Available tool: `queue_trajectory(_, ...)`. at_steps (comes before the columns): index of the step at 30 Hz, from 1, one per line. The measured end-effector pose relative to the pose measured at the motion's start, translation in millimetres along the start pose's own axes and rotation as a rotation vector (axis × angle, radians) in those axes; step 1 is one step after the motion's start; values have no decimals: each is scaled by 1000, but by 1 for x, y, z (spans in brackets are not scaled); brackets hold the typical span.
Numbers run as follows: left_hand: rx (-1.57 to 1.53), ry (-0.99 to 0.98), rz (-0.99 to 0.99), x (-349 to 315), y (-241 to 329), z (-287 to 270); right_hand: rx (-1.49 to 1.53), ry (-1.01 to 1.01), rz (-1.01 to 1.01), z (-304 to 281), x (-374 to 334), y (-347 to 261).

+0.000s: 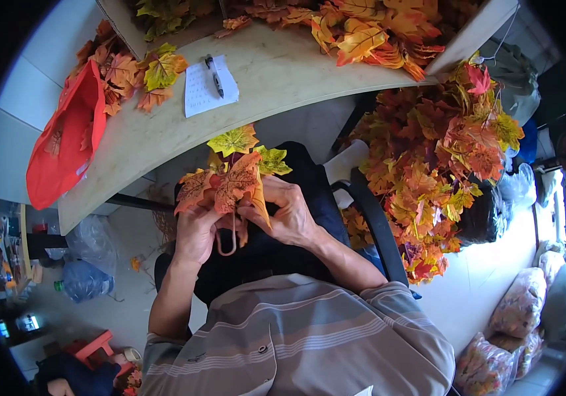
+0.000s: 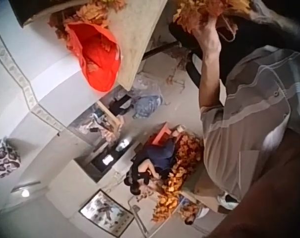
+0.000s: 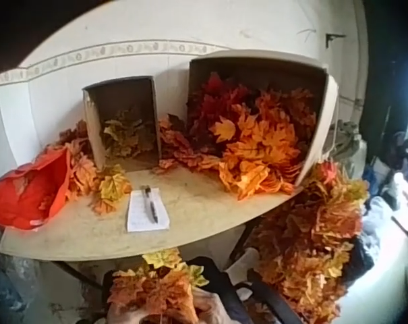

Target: The recorder is assembling bunches of artificial maple leaves by grouping several leaves together and tying their stems with thin wire.

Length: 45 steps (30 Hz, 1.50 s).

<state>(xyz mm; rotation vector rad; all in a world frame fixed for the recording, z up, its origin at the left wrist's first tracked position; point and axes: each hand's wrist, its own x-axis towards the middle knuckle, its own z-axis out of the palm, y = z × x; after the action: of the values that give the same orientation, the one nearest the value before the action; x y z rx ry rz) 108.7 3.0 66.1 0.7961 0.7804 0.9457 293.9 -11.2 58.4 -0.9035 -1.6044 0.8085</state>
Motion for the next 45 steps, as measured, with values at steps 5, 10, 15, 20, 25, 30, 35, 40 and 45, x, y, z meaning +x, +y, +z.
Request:
queue_trajectory(5, -14, 6, 60, 1, -19, 0, 105, 69, 202, 6, -12, -4)
queue_trajectory(10, 53, 85, 128, -6, -22, 4, 149, 87, 245, 9, -10, -9)
queue_trajectory(15, 42, 64, 155, -15, -20, 6, 186, 81, 271, 15, -12, -14)
queue_trajectory(20, 76, 129, 150, -13, -27, -6, 206, -44, 331, 11, -9, -8)
queue_trajectory(25, 60, -28, 31, -11, -12, -5, 512, -181, 604, 7, -2, 24)
queue_trajectory(30, -42, -5, -92, -21, -10, -13, 657, 154, 560, 24, -5, 36)
queue_trajectory(35, 82, -11, -132, -25, -15, -22, 634, 221, 559, 23, -10, 38)
queue_trajectory(40, 428, 25, 113, -25, -16, -11, 338, 95, 505, 23, -4, 21)
queue_trajectory(45, 772, 1, 146, -21, -8, -26, 133, -20, 406, 20, 0, 18)
